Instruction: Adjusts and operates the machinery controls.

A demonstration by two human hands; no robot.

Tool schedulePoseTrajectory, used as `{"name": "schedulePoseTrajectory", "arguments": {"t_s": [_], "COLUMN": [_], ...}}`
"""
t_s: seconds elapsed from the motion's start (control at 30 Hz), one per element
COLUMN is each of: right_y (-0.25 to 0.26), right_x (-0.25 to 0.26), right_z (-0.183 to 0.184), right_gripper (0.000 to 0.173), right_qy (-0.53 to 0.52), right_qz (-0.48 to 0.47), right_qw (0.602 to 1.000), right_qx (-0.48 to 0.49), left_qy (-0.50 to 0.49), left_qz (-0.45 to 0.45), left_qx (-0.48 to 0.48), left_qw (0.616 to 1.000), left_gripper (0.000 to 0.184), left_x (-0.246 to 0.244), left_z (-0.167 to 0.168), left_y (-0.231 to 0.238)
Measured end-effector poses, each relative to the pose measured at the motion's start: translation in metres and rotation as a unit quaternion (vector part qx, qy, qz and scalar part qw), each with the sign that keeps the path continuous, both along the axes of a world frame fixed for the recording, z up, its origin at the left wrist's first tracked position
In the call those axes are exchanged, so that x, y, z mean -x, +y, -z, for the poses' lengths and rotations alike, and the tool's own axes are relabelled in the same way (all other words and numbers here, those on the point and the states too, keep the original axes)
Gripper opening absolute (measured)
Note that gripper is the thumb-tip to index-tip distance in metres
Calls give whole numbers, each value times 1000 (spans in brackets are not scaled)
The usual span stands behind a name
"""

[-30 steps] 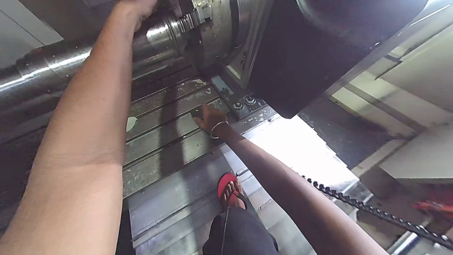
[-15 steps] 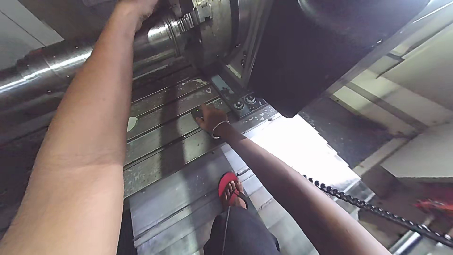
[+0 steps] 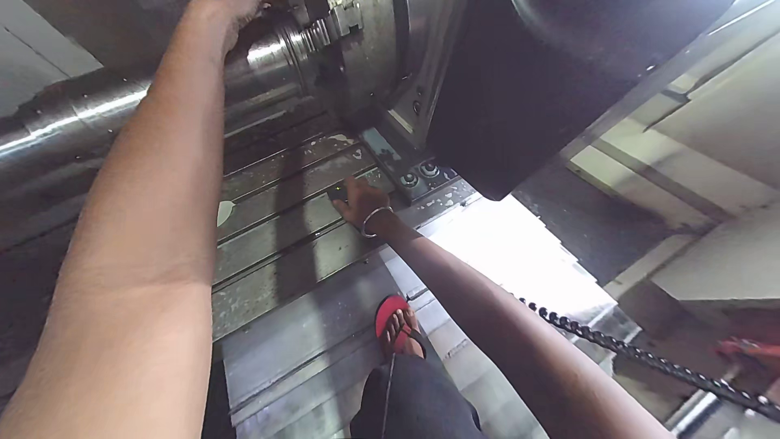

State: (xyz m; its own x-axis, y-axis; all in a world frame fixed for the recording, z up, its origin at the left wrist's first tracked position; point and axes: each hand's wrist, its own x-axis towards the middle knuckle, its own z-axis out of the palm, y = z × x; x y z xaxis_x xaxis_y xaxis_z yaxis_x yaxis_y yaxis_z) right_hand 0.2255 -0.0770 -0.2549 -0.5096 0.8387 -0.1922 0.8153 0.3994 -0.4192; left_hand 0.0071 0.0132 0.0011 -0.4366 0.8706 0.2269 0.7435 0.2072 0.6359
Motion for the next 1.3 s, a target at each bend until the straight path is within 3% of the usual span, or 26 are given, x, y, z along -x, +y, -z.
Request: {"name": "schedulePoseTrajectory", "arguments": {"t_s": [0.17, 0.63, 0.87, 1.2, 1.3], "right_y": [0, -2, -2, -1, -1], "right_x": [1, 0, -1, -1, 0], "right_z": [-5, -6, -10, -7, -7], "right_gripper": [65, 62, 75, 68, 65], "right_qy": [-7, -8, -13, -18, -13], "right_qz": [-4, -8, 8, -6, -8], "right_qw": [1000, 1000, 1000, 1000, 1000], "right_qx": [9, 7, 19, 2, 2], "left_qy": [3, 8, 4, -18, 17], "left_qz": [-4, -7, -3, -16, 9], "left_qx": [8, 18, 11, 9, 21], "left_qw": [1000, 1000, 1000, 1000, 1000], "left_gripper": [27, 36, 35, 34, 35], "left_x": [-12, -16, -17, -19, -16], "left_z": [-4, -7, -7, -7, -7], "left_y": [-10, -13, -13, -15, -13]}}
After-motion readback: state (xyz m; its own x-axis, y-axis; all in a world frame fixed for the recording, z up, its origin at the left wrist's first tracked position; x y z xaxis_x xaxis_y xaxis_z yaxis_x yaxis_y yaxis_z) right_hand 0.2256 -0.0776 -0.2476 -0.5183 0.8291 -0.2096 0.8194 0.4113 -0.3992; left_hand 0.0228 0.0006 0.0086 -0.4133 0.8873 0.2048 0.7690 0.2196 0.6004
